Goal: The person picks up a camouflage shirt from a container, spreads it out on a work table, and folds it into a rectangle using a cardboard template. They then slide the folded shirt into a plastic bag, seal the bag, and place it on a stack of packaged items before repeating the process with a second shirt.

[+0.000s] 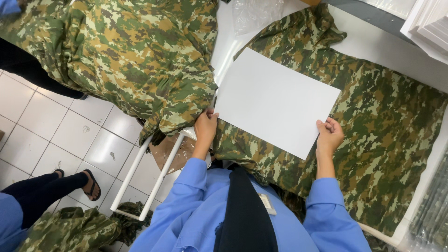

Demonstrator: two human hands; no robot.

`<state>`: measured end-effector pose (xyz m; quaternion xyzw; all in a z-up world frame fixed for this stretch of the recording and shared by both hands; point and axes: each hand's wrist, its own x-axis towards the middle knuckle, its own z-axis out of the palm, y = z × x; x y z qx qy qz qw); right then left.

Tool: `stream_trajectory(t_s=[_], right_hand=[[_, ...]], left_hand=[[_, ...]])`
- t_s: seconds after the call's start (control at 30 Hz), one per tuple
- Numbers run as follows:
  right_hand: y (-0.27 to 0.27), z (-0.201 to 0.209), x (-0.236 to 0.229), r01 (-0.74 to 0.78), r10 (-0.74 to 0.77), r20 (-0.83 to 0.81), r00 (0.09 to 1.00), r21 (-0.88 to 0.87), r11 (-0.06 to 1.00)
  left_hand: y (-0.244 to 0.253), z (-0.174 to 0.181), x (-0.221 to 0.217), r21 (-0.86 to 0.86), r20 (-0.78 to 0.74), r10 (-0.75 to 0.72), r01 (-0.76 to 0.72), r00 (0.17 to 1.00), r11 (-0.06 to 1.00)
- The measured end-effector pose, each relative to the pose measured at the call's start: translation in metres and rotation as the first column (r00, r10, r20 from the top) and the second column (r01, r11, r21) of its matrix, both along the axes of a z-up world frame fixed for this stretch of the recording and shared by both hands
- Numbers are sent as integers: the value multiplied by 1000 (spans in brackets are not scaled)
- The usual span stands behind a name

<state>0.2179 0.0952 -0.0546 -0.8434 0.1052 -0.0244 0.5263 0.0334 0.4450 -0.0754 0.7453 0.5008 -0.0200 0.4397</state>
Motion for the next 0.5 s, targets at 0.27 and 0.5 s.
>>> stream_trajectory(t_s=[0.27,0.5], right_hand=[[3,-9,11,22,-26,-14,1000,-230,973],[-1,-13,12,33,-39,-27,999,-191,981]], left_hand=[[-1,5,-1,30,73,29,-32,997,999],[2,3,-3,-28,99,33,-30,995,999]])
